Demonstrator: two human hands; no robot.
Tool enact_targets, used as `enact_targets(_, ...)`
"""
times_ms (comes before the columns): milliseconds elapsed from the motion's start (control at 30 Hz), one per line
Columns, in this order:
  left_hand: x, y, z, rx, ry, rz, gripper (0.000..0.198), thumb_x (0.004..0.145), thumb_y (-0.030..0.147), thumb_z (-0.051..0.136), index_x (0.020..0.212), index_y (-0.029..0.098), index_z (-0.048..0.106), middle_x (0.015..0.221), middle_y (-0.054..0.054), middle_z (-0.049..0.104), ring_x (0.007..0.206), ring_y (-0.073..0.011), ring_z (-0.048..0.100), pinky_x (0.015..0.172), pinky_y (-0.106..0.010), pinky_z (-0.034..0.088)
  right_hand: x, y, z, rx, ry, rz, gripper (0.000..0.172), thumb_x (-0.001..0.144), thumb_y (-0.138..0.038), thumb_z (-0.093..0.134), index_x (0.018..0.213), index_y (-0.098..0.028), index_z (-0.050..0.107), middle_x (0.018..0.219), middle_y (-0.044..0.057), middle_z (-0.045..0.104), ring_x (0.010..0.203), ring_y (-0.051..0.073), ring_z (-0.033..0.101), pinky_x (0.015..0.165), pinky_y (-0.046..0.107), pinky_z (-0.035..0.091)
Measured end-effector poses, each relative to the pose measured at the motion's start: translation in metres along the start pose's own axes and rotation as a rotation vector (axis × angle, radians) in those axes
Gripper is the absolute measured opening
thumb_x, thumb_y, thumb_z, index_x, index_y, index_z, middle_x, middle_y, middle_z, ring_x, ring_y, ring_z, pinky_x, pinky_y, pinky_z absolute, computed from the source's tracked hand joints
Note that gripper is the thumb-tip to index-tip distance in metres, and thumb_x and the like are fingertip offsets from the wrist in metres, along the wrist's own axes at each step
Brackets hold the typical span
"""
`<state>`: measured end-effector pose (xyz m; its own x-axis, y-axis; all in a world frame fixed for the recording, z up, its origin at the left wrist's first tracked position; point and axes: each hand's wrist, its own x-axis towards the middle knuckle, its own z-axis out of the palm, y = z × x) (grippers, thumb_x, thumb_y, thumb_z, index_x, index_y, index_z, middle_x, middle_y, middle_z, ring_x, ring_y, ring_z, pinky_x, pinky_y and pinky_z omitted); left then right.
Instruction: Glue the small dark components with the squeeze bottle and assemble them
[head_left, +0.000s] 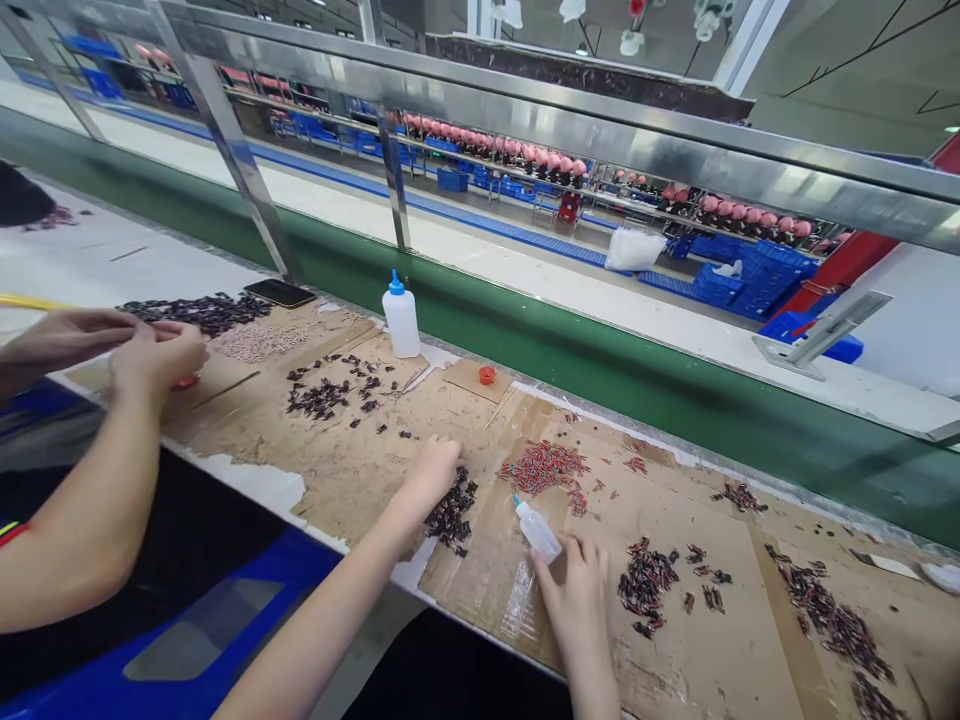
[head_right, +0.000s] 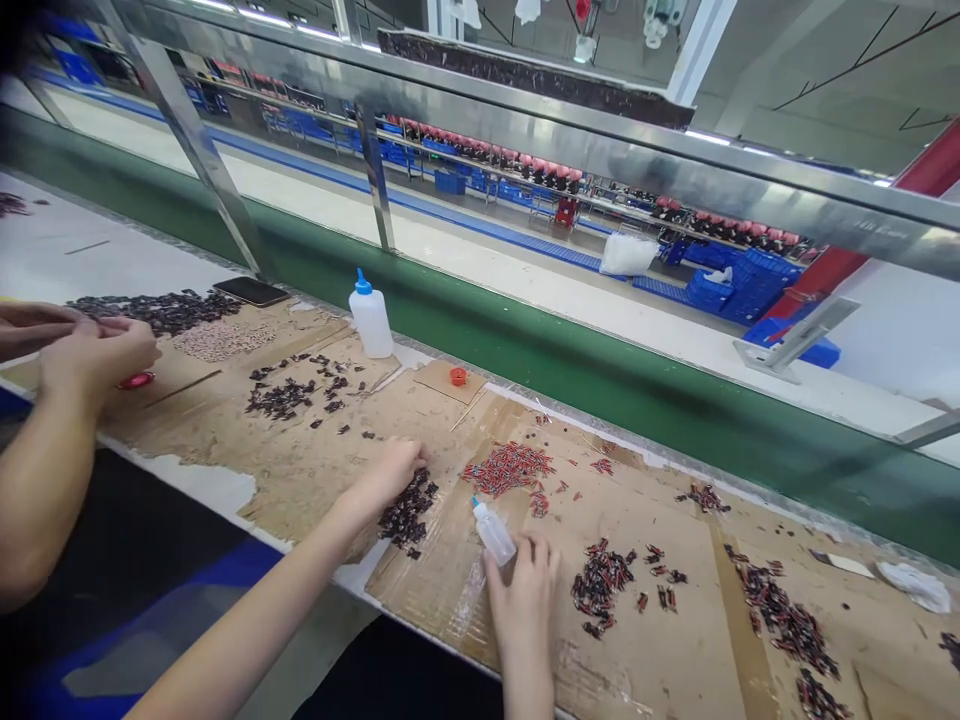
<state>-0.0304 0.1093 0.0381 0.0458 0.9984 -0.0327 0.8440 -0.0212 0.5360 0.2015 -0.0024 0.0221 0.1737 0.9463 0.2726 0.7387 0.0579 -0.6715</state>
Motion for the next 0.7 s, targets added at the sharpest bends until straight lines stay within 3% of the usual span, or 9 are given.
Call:
enact_targets(167, -0.009, 0.011, 0.003, -0.051, 0.031, 0.048, 0.014, 0.082, 0.008, 0.052, 0.082, 0.018, 0.062, 0.092, -0.010, 0.070, 0.094, -0.0239, 0.061, 0.084, -0.033, 0.046, 0.002, 0.002, -0.005, 0.499, -0.022, 0.342, 0.039, 0.068, -0.053, 0.073, 0.086, -0.020, 0.063, 0.081, 0.006, 0.070, 0.074, 0.023, 0.062, 0.069, 0.034, 0.049)
enact_targets(267, -0.026, 0.025, 0.018, -0.206, 0.042, 0.132, 0.013, 0.079, 0.009, 0.060, 0.086, 0.020, 0.062, 0.091, -0.004, 0.071, 0.088, -0.0196, 0.064, 0.082, -0.029, 0.048, 0.008, 0.004, -0.012, 0.915, 0.052, 0.485, 0.040, 0.063, -0.047, 0.077, 0.087, -0.019, 0.061, 0.078, 0.002, 0.070, 0.063, 0.016, 0.060, 0.058, 0.028, 0.047)
enact_targets(367, -0.044, 0.041, 0.039, -0.384, -0.016, 0.236, 0.014, 0.070, 0.009, 0.070, 0.077, 0.020, 0.064, 0.081, -0.001, 0.071, 0.082, -0.0190, 0.065, 0.077, -0.029, 0.049, 0.017, 0.004, -0.020, 1.225, 0.101, 0.556, 0.032, 0.068, -0.046, 0.070, 0.083, -0.020, 0.060, 0.070, -0.001, 0.066, 0.051, 0.011, 0.051, 0.045, 0.024, 0.040)
enact_targets(500, -0.055, 0.050, 0.051, -0.394, -0.093, 0.191, 0.018, 0.065, 0.010, 0.076, 0.077, 0.021, 0.068, 0.080, -0.003, 0.073, 0.088, -0.0224, 0.064, 0.083, -0.034, 0.046, 0.023, 0.000, -0.026, 1.290, 0.068, 0.619, 0.028, 0.066, -0.044, 0.070, 0.078, -0.022, 0.057, 0.065, -0.003, 0.060, 0.046, 0.009, 0.044, 0.038, 0.019, 0.032)
enact_targets(700, -0.056, 0.044, 0.041, -0.379, -0.201, 0.154, 0.018, 0.070, 0.014, 0.072, 0.085, 0.023, 0.070, 0.094, -0.004, 0.076, 0.100, -0.0263, 0.062, 0.097, -0.046, 0.034, 0.023, -0.009, -0.018, 1.252, -0.049, 0.702, 0.038, 0.064, -0.054, 0.066, 0.077, -0.018, 0.062, 0.062, -0.001, 0.059, 0.043, 0.007, 0.039, 0.037, 0.019, 0.029)
